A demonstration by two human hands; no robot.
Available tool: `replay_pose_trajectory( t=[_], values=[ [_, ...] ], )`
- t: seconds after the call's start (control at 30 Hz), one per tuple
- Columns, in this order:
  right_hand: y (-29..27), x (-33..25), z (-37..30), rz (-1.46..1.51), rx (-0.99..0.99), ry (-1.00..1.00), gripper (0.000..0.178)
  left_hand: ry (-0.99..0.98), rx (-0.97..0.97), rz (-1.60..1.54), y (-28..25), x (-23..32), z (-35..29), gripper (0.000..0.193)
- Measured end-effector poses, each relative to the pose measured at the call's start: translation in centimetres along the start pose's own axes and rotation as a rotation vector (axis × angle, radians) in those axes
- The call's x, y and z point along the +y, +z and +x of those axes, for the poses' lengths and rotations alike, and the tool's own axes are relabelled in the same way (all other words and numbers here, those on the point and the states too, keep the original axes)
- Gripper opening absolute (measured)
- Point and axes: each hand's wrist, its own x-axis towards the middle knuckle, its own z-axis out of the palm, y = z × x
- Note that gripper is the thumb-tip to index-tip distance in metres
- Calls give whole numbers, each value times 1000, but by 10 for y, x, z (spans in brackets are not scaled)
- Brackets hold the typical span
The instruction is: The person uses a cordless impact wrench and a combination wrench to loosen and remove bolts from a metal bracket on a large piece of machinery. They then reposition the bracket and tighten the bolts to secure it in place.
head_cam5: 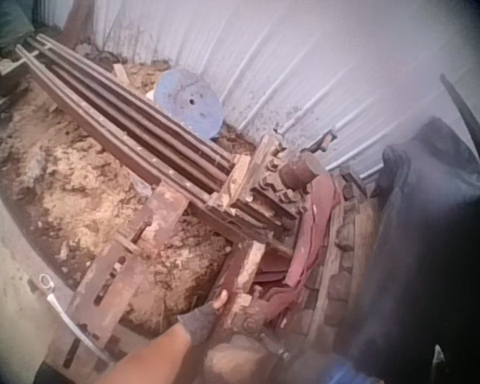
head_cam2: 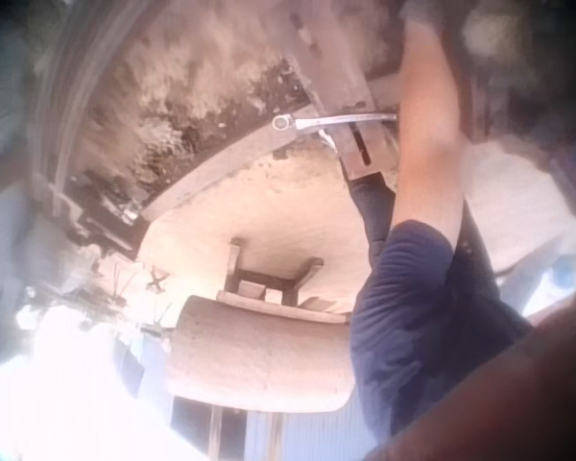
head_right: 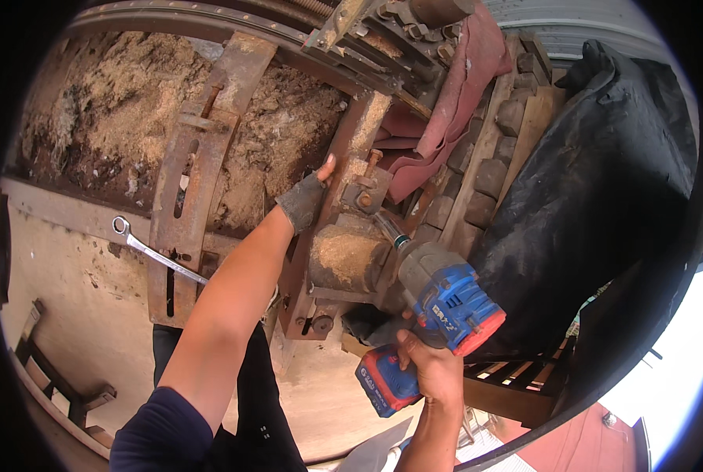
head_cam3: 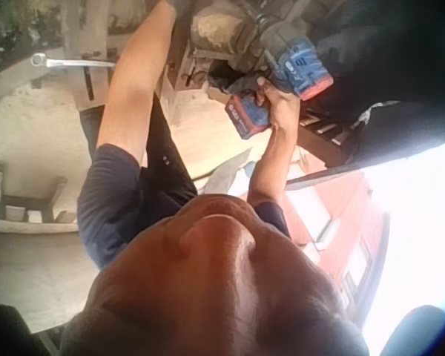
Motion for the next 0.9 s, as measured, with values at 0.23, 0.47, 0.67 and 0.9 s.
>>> replay_pose_trajectory(
  t=[0.23, 0.47, 0.67, 0.9],
  values=[
    [-30, 43, -32, 180, 45, 69, 37, 2, 129, -1, 20, -17, 16, 106],
    [-32, 61, -56, 246, 37, 57, 38, -48, 73, -87, -38, -23, 50, 109],
    [-39, 83, -64, 229, 22, 96, 38, 1, 129, -93, -8, -22, 25, 94],
    [-46, 137, -83, -39, 191, 143, 17, -34, 50, -69, -16, -12, 20, 88]
  ],
)
